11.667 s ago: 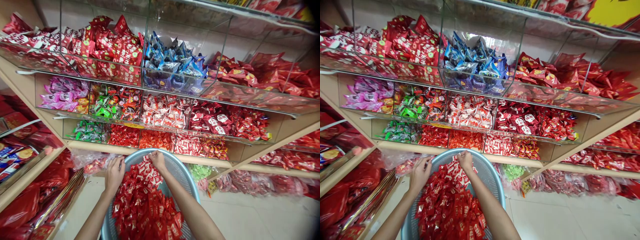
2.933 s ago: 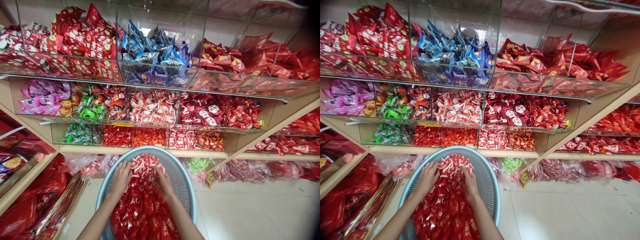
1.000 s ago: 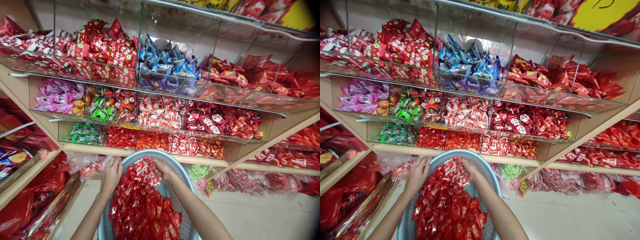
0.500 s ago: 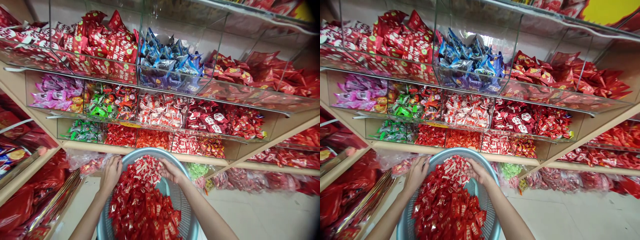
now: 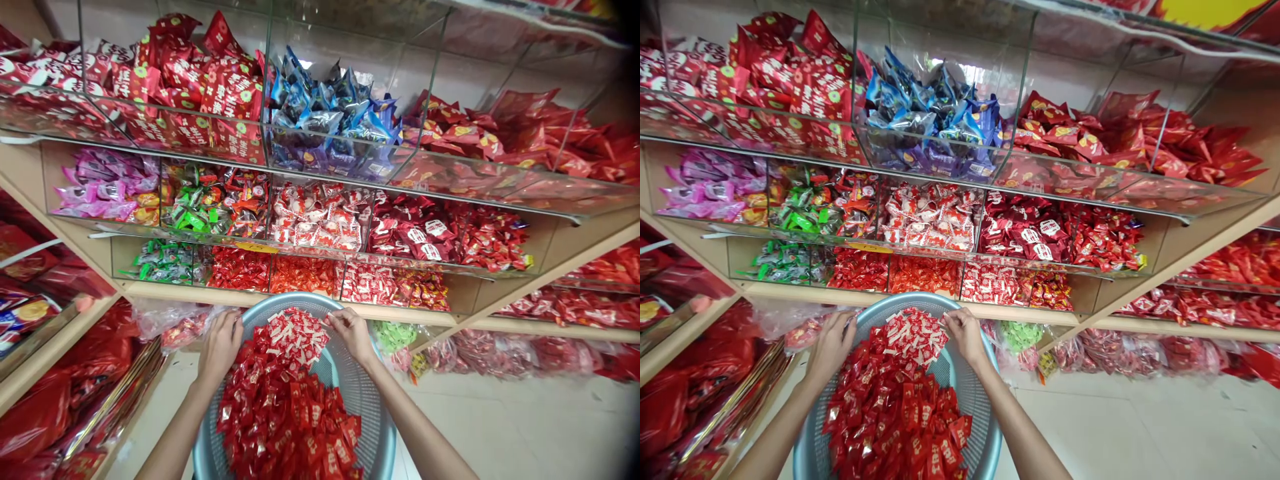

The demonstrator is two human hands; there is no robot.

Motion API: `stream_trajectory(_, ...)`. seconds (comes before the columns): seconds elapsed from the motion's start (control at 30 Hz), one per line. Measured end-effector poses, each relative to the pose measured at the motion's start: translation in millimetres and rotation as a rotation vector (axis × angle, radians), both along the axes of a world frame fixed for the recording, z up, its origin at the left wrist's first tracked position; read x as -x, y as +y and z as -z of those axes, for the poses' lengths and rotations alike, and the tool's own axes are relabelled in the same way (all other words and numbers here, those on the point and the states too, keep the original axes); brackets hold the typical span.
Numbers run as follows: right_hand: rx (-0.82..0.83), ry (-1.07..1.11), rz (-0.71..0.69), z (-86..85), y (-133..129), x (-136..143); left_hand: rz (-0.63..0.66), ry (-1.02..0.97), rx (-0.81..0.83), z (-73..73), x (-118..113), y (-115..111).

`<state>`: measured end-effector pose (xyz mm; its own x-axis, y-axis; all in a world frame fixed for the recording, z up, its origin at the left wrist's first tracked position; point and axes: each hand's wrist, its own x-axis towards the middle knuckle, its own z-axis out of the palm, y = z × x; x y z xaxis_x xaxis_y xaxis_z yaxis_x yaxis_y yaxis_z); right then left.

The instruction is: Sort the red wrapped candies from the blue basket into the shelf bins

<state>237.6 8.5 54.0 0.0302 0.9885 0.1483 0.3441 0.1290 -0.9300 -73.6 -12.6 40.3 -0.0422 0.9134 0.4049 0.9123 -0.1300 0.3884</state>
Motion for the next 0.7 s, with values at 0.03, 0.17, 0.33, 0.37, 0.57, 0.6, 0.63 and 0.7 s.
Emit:
stream_trajectory(0.03,-0.028,-0.036,-0.009,0.1,-1.9,0.5,0.003,-0.002,-0.001,0.5,0.1,0.1)
stream_trajectory(0.17,-0.127,-0.165,-0.077,2.7,-14.8,1.0,0.007,0.004,-0.004,1.0,0.0,0.3)
stream_trajectory(0.33,-0.159,-0.214,-0.221,11.8,-27.9,2.3,0.004,0.019,-0.005,-0.3,-0.7,-0.1)
stream_trajectory(0.37,-0.154,-0.226,-0.238,13.9,-28.6,2.9,0.003,0.021,-0.006,-0.5,-0.7,-0.2)
stream_trajectory(0.57,-0.144,-0.364,-0.276,19.9,-25.3,8.9,0.016,0.023,-0.003,0.6,0.2,0.2)
stream_trajectory(0.6,-0.142,-0.401,-0.287,19.7,-24.5,9.9,0.017,0.024,-0.002,0.5,0.3,0.1)
stream_trajectory(0.63,-0.138,-0.438,-0.294,19.6,-23.7,10.9,0.017,0.024,-0.001,0.2,0.2,0.0)
stream_trajectory(0.7,-0.133,-0.504,-0.297,20.5,-21.5,12.5,0.019,0.021,-0.004,-0.8,-0.3,-0.4)
